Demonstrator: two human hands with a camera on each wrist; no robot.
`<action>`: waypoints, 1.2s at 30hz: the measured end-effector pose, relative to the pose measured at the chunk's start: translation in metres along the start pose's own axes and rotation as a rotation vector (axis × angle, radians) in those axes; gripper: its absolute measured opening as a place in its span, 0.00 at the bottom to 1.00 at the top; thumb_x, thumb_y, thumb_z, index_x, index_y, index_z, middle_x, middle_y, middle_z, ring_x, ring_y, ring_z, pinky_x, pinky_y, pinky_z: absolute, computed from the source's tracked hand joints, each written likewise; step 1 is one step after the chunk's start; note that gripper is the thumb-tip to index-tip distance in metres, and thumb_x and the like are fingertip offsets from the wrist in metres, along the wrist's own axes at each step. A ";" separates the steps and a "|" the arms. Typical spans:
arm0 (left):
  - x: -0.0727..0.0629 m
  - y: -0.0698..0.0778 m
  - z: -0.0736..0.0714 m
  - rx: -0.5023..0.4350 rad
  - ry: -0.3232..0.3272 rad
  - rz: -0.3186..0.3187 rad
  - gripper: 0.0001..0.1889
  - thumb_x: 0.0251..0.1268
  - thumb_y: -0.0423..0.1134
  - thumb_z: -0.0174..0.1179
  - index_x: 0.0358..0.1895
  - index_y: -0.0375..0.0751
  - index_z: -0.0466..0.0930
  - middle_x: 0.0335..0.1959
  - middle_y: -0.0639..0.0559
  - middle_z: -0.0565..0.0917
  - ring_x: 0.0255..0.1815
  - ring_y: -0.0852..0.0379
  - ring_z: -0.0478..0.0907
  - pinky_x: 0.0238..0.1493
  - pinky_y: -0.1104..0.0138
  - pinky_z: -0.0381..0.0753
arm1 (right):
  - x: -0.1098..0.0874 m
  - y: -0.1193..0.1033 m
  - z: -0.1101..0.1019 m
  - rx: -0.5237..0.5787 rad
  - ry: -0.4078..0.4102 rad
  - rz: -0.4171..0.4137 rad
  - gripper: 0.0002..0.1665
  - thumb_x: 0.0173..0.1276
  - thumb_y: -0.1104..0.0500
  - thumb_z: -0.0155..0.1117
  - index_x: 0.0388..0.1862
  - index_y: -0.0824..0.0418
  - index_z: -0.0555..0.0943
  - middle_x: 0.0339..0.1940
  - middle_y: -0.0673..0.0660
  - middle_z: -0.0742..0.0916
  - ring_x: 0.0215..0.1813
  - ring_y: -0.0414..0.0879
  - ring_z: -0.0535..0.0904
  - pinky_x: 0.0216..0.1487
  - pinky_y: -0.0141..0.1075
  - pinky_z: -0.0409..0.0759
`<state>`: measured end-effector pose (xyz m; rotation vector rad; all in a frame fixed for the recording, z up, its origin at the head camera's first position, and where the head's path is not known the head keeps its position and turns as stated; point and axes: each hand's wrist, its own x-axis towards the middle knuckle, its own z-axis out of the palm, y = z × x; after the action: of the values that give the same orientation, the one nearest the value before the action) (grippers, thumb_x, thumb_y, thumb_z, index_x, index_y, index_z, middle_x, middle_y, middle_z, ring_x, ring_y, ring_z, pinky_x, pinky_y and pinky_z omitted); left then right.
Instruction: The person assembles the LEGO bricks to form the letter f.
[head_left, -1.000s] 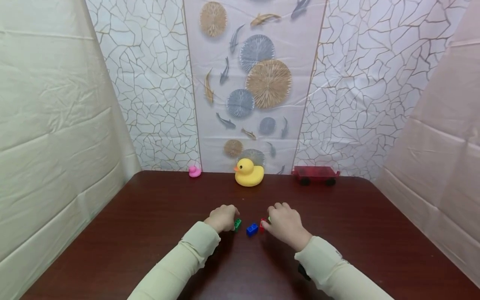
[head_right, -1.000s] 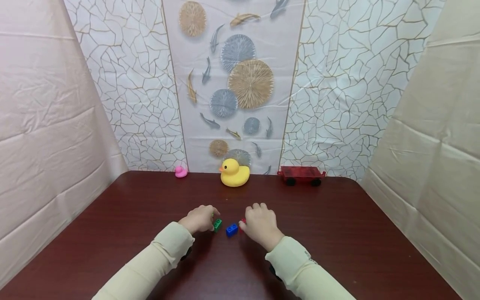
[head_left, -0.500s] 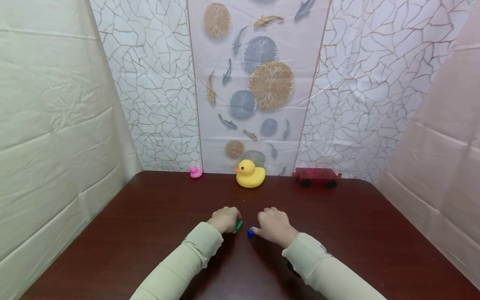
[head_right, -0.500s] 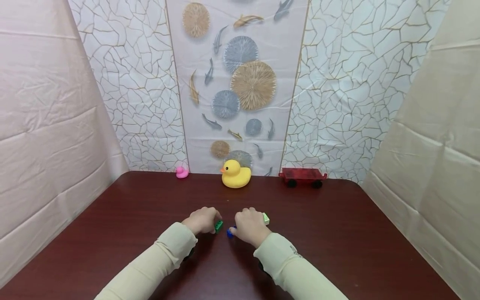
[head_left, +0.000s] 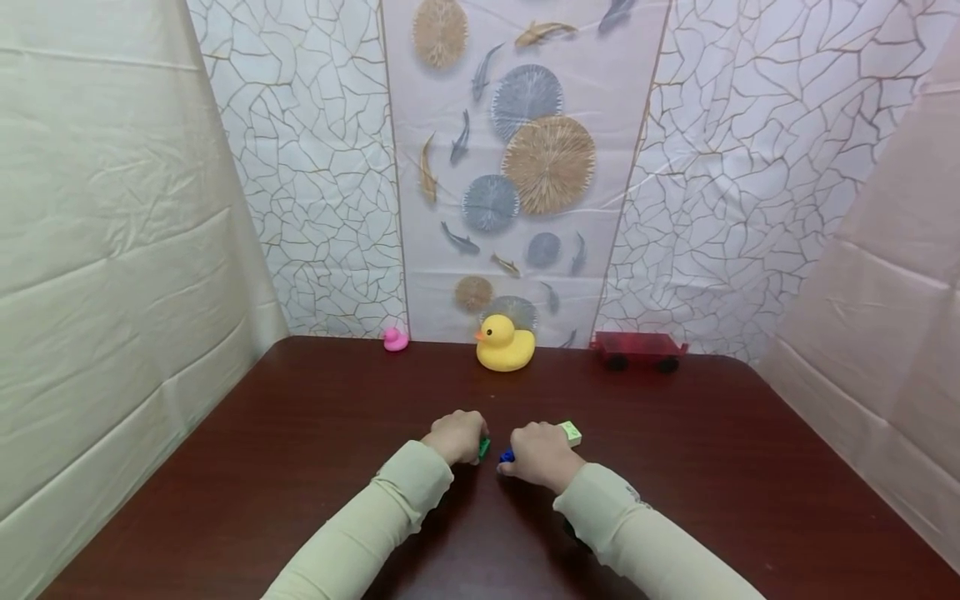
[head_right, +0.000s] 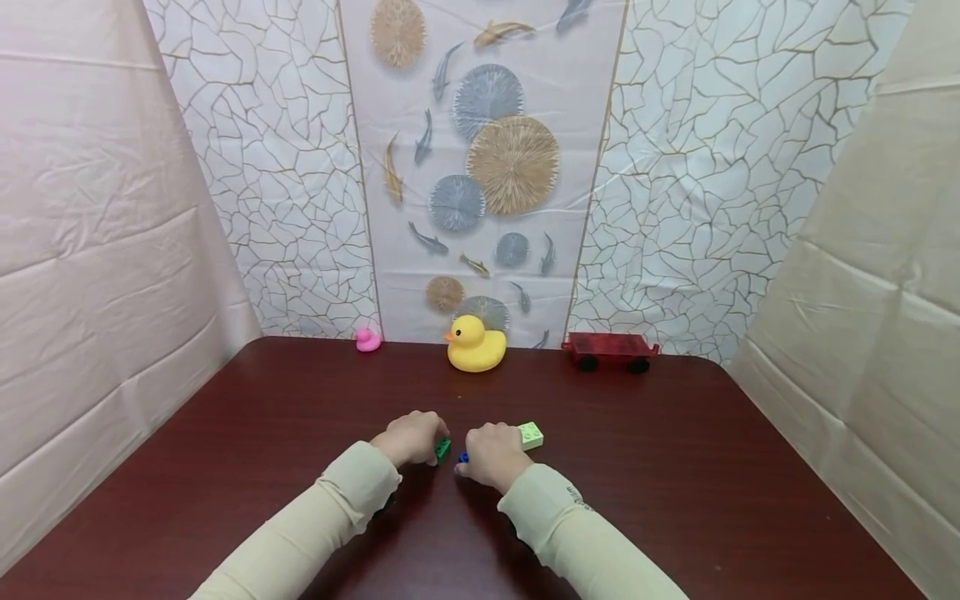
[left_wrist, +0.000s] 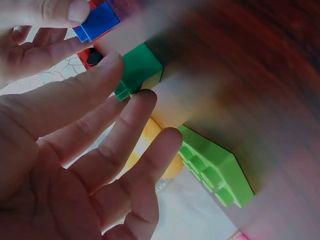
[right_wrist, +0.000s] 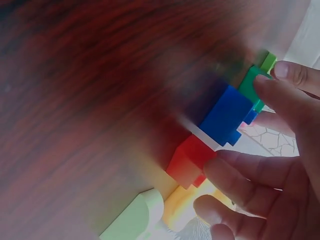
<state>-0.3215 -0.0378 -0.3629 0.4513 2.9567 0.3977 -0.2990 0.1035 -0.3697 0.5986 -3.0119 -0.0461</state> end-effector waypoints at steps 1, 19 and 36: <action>0.000 0.000 0.000 -0.001 -0.001 0.000 0.19 0.38 0.32 0.69 0.40 0.46 0.80 0.30 0.53 0.78 0.29 0.57 0.71 0.31 0.59 0.70 | 0.000 0.000 0.001 -0.007 -0.001 0.004 0.23 0.50 0.40 0.63 0.14 0.57 0.73 0.12 0.51 0.71 0.16 0.45 0.67 0.15 0.37 0.66; -0.001 0.003 0.000 0.042 -0.021 0.006 0.10 0.36 0.32 0.70 0.17 0.46 0.76 0.17 0.55 0.72 0.20 0.58 0.68 0.24 0.62 0.68 | 0.006 0.000 0.000 0.036 0.085 -0.017 0.16 0.46 0.50 0.66 0.17 0.57 0.71 0.16 0.51 0.70 0.18 0.46 0.66 0.17 0.39 0.66; 0.000 -0.003 0.001 0.012 -0.010 0.028 0.11 0.30 0.35 0.73 0.20 0.47 0.79 0.17 0.57 0.74 0.21 0.59 0.69 0.23 0.62 0.69 | 0.007 -0.002 -0.007 0.161 0.071 -0.048 0.16 0.45 0.48 0.66 0.24 0.56 0.73 0.13 0.46 0.72 0.17 0.41 0.67 0.20 0.38 0.64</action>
<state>-0.3225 -0.0400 -0.3643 0.4952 2.9481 0.3794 -0.3045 0.0987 -0.3621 0.6705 -2.9516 0.2131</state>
